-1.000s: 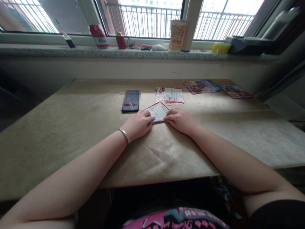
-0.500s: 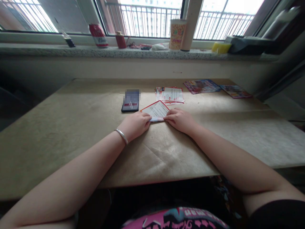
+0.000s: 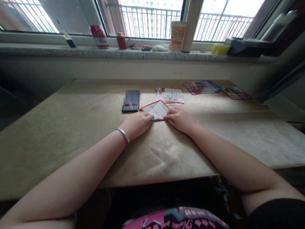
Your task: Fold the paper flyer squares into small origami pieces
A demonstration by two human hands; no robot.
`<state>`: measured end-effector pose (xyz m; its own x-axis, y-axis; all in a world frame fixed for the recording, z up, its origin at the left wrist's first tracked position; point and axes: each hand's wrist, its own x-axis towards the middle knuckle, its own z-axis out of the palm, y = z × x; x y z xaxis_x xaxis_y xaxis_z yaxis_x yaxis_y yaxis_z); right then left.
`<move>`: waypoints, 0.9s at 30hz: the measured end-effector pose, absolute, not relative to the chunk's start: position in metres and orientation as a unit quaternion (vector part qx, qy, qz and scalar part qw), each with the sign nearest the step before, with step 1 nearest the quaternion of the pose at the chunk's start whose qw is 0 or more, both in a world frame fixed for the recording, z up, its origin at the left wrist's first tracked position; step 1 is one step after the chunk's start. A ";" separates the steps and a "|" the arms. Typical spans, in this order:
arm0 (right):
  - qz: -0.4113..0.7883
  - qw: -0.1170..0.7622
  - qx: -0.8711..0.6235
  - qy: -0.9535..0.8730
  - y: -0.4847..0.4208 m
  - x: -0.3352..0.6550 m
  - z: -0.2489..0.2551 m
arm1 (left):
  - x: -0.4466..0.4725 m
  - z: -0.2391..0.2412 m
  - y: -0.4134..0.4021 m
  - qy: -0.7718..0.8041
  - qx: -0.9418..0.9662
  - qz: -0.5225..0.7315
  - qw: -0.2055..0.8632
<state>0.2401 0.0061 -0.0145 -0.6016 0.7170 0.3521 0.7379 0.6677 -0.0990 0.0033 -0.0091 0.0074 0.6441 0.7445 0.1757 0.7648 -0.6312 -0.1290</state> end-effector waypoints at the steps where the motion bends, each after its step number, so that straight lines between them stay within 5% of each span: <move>1: -0.028 0.183 -0.406 -0.895 0.006 0.240 -0.014 | 0.004 0.007 -0.011 -0.421 -0.900 -0.054 0.099; 27: -0.016 0.181 -0.418 -0.890 0.005 0.240 -0.012 | 0.010 0.001 -0.016 -0.441 -0.886 -0.057 0.132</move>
